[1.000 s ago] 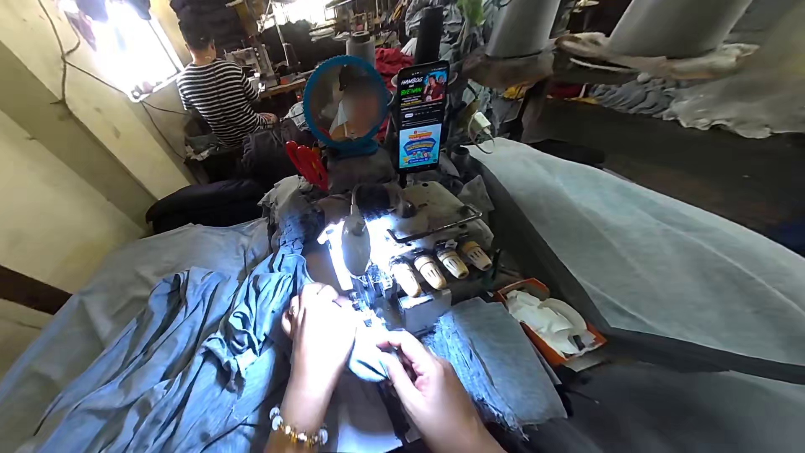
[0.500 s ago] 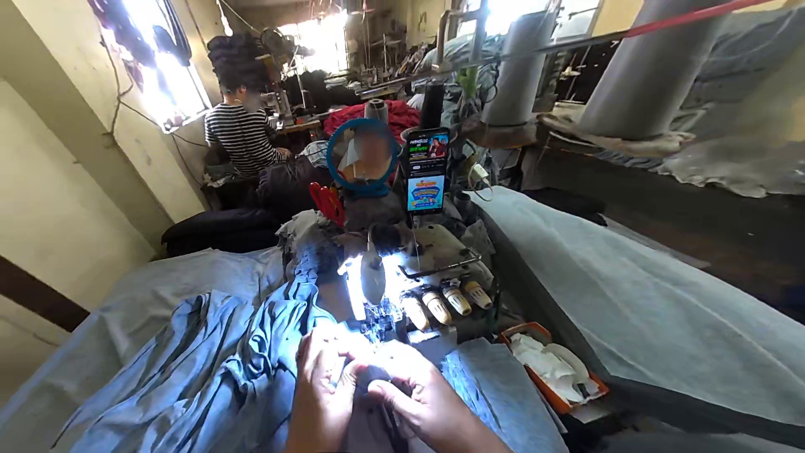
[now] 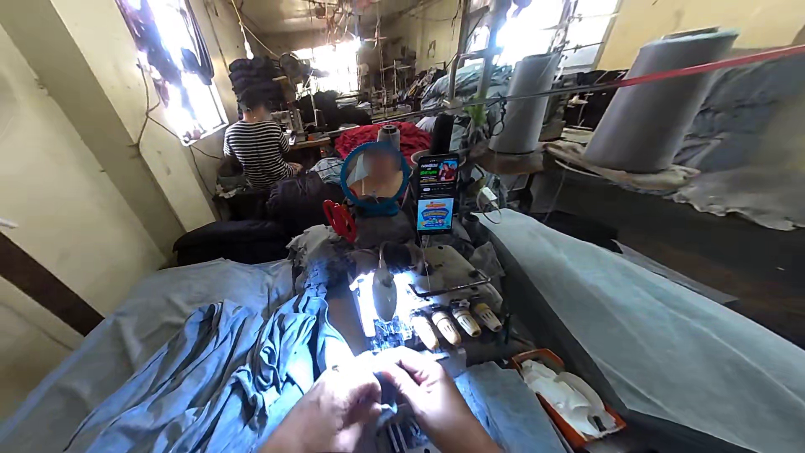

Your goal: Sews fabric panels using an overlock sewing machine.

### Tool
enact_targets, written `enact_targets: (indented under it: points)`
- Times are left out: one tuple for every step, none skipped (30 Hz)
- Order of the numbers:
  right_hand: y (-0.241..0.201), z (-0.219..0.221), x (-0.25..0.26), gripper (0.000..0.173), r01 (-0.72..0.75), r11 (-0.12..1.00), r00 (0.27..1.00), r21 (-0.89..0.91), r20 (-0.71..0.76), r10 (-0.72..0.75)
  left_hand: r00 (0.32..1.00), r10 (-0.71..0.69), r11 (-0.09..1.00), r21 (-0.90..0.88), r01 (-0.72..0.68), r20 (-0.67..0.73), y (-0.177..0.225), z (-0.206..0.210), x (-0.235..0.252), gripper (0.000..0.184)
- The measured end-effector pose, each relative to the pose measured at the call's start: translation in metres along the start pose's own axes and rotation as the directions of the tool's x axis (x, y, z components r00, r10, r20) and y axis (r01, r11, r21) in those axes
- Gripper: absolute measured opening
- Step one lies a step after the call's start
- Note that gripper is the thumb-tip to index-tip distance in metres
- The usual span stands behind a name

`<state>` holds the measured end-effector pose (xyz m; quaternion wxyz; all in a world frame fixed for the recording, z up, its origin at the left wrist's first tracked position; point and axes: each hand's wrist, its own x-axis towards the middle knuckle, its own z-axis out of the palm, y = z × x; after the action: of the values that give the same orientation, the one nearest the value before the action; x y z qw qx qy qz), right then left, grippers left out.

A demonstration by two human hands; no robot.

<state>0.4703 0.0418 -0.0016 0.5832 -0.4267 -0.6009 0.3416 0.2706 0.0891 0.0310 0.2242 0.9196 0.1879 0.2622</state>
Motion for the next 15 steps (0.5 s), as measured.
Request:
enact_targets:
  points:
    - [0.000, 0.000, 0.000, 0.019, -0.021, 0.997, 0.998, -0.080, 0.060, 0.026, 1.000, 0.011, 0.999, 0.032, -0.011, 0.005, 0.003, -0.007, 0.002, 0.015]
    - [-0.001, 0.000, -0.001, 0.023, -0.046, 0.989, 0.990, -0.144, 0.123, 0.064, 1.000, -0.008, 0.990, 0.142, 0.007, 0.001, 0.002, -0.012, 0.003, 0.018]
    - [-0.003, -0.001, -0.002, 0.028, -0.055, 0.980, 0.980, -0.190, 0.176, 0.089, 0.999, -0.038, 0.963, 0.265, 0.038, -0.004, -0.002, -0.015, 0.004, 0.022]
    - [-0.005, -0.002, -0.002, 0.034, -0.057, 0.976, 0.970, -0.208, 0.220, 0.103, 0.999, -0.052, 0.937, 0.345, 0.054, -0.014, -0.006, -0.018, 0.006, 0.025]
    - [-0.006, -0.003, -0.001, 0.037, -0.062, 0.974, 0.957, -0.216, 0.263, 0.120, 0.999, -0.038, 0.925, 0.377, 0.044, -0.022, -0.009, -0.020, 0.010, 0.025]
    - [-0.007, -0.004, 0.000, 0.036, -0.063, 0.974, 0.947, -0.217, 0.296, 0.127, 1.000, -0.006, 0.931, 0.364, 0.014, -0.021, -0.009, -0.021, 0.015, 0.023]
    - [-0.009, -0.006, 0.000, 0.034, -0.060, 0.975, 0.940, -0.215, 0.317, 0.128, 1.000, 0.024, 0.950, 0.310, -0.019, -0.011, -0.008, -0.022, 0.020, 0.020]
    - [-0.012, -0.007, -0.002, 0.031, -0.043, 0.974, 0.937, -0.224, 0.328, 0.117, 0.999, 0.034, 0.973, 0.228, -0.034, 0.003, -0.006, -0.021, 0.025, 0.018]
    - [-0.017, -0.007, -0.005, 0.029, -0.004, 0.969, 0.943, -0.249, 0.320, 0.086, 0.999, 0.013, 0.991, 0.129, -0.017, 0.030, -0.003, -0.021, 0.029, 0.019]
    - [-0.022, -0.006, -0.009, 0.028, 0.054, 0.954, 0.955, -0.295, 0.295, 0.037, 0.996, -0.034, 0.999, 0.020, 0.032, 0.085, -0.001, -0.022, 0.032, 0.022]
    - [-0.025, -0.005, -0.014, 0.027, 0.093, 0.930, 0.963, -0.356, 0.270, 0.007, 0.983, -0.084, 0.993, -0.074, 0.097, 0.164, 0.001, -0.024, 0.034, 0.029]
    - [-0.027, -0.006, -0.019, 0.028, 0.110, 0.910, 0.967, -0.400, 0.253, -0.006, 0.959, -0.122, 0.982, -0.107, 0.154, 0.257, 0.003, -0.027, 0.037, 0.034]
    - [-0.028, -0.007, -0.024, 0.029, 0.094, 0.910, 0.968, -0.405, 0.250, 0.011, 0.928, -0.150, 0.979, -0.077, 0.186, 0.342, 0.005, -0.029, 0.040, 0.038]
    - [-0.029, -0.009, -0.029, 0.028, 0.045, 0.926, 0.964, -0.374, 0.258, 0.057, 0.901, -0.151, 0.984, -0.028, 0.178, 0.407, 0.005, -0.029, 0.042, 0.040]
    - [-0.029, -0.012, -0.033, 0.025, -0.030, 0.950, 0.956, -0.312, 0.270, 0.118, 0.879, -0.129, 0.990, 0.012, 0.139, 0.459, 0.005, -0.028, 0.043, 0.038]
